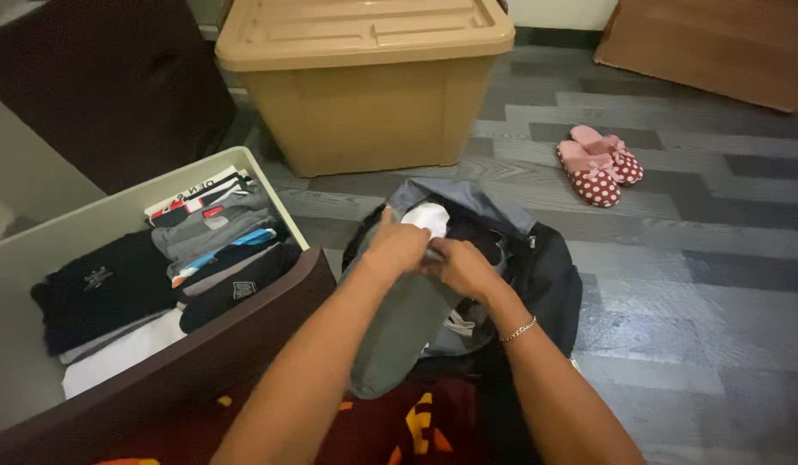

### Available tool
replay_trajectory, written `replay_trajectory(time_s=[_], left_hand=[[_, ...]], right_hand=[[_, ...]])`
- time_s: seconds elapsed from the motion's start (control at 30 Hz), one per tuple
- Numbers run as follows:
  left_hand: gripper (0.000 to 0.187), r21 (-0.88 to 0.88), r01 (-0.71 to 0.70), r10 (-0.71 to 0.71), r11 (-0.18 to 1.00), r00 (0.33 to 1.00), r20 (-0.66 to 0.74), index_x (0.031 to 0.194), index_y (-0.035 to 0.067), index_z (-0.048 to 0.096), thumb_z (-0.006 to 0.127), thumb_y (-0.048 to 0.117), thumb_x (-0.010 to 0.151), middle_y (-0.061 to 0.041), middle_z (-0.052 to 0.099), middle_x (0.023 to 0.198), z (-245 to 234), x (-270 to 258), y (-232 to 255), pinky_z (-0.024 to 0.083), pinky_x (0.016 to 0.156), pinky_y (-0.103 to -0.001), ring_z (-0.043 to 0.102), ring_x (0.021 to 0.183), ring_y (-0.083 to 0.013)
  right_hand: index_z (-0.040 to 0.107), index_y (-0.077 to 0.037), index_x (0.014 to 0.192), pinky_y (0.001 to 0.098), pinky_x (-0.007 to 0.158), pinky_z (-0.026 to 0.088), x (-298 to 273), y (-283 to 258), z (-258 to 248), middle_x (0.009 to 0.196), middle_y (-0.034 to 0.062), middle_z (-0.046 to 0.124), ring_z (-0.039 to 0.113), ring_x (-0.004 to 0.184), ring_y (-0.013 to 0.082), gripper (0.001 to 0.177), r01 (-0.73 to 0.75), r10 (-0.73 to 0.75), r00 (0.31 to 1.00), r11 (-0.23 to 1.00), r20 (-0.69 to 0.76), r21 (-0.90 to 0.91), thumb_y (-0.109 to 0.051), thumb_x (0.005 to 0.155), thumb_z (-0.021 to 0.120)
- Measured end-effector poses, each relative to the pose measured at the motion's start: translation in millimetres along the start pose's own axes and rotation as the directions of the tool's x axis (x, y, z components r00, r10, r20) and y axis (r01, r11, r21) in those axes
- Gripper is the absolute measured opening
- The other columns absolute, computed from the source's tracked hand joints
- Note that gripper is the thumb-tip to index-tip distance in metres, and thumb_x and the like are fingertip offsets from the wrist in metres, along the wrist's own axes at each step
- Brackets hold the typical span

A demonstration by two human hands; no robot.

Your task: The person folds and places several pieces of clothing into a backpack. They handle gray, black, and white garments, pressing them down to fit inside the bag.

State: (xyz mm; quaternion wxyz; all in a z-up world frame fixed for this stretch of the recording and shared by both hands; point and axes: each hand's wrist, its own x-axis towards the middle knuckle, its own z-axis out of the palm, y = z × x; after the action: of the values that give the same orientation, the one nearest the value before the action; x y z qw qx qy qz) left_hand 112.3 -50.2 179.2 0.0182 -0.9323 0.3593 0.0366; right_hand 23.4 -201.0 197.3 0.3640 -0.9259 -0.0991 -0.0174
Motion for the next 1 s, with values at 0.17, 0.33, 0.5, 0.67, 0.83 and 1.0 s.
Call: replay_trajectory(time_s=[0.17, 0.33, 0.5, 0.67, 0.83, 1.0], left_hand=[[0.026, 0.009, 0.122, -0.121, 0.993, 0.989, -0.08, 0.102, 0.009, 0.077, 0.076, 0.022, 0.08, -0.02, 0.076, 0.107, -37.8, -16.0, -10.8, 0.035, 0.113, -0.066, 0.072, 0.104, -0.0364], [0.03, -0.085, 0.219, -0.228, 0.972, 0.966, -0.126, 0.102, 0.004, 0.076, 0.076, 0.018, 0.076, -0.024, 0.073, 0.108, -105.9, -36.0, -8.9, 0.053, 0.096, -0.053, 0.071, 0.104, -0.0397], [0.029, -0.207, 0.205, -0.252, 0.957, 0.938, -0.237, 0.099, -0.001, 0.075, 0.074, 0.022, 0.08, -0.029, 0.072, 0.104, -173.9, -57.6, 2.5, 0.056, 0.089, -0.053, 0.07, 0.101, -0.0454], [0.03, -0.345, 0.119, -0.264, 0.931, 0.872, -0.413, 0.094, -0.001, 0.073, 0.072, 0.024, 0.077, -0.031, 0.07, 0.099, -217.7, -59.6, 18.3, 0.055, 0.088, -0.055, 0.068, 0.097, -0.0497], [0.034, -0.472, 0.014, -0.294, 0.881, 0.798, -0.525, 0.094, -0.002, 0.072, 0.07, 0.028, 0.079, -0.031, 0.071, 0.096, -233.1, -51.1, 37.7, 0.054, 0.088, -0.055, 0.068, 0.095, -0.0507], [0.033, -0.589, -0.004, -0.349, 0.808, 0.803, -0.484, 0.094, 0.001, 0.073, 0.07, 0.031, 0.08, -0.03, 0.071, 0.096, -228.9, -50.9, 41.7, 0.054, 0.09, -0.053, 0.068, 0.097, -0.0489]], right_hand=[[0.066, -0.01, 0.122, 0.0364, 0.075, 0.055, -15.4, -3.1, -9.5, 0.101, 0.0107, 0.074, 0.07, 0.085, 0.022, 0.047, -0.198, 0.227, 0.951, 0.969, -0.212, 0.149, -0.032, 0.083, 0.08], [0.069, -0.005, 0.116, 0.0287, 0.072, 0.053, -45.3, 29.7, 16.7, 0.096, 0.0039, 0.068, 0.063, 0.082, 0.0127, 0.035, -0.018, 0.352, 0.852, 0.758, -0.386, 0.652, -0.031, 0.094, 0.073], [0.068, -0.007, 0.099, 0.0334, 0.065, 0.052, -84.3, 44.5, 79.6, 0.084, 0.0113, 0.067, 0.061, 0.07, 0.0189, 0.027, -0.211, 0.62, 0.783, 0.34, -0.05, 0.916, -0.033, 0.096, 0.065], [0.063, 0.001, 0.114, 0.0368, 0.082, 0.055, -79.3, 10.5, 119.9, 0.102, 0.0138, 0.07, 0.067, 0.09, 0.0227, 0.054, -0.269, 0.381, 0.904, 0.15, 0.195, 0.951, -0.05, 0.099, 0.057], [0.044, 0.005, 0.139, 0.0535, 0.104, 0.044, -45.6, -30.6, 103.2, 0.132, 0.0254, 0.062, 0.059, 0.122, 0.0384, 0.095, -0.085, 0.28, 0.913, -0.581, 0.297, 0.81, -0.071, 0.083, 0.056], [0.042, 0.006, 0.141, 0.0669, 0.106, 0.038, -17.1, -14.7, 89.9, 0.138, 0.0313, 0.049, 0.051, 0.124, 0.0499, 0.108, 0.26, 0.352, 0.93, -0.833, 0.104, 0.489, -0.07, 0.071, 0.072]])
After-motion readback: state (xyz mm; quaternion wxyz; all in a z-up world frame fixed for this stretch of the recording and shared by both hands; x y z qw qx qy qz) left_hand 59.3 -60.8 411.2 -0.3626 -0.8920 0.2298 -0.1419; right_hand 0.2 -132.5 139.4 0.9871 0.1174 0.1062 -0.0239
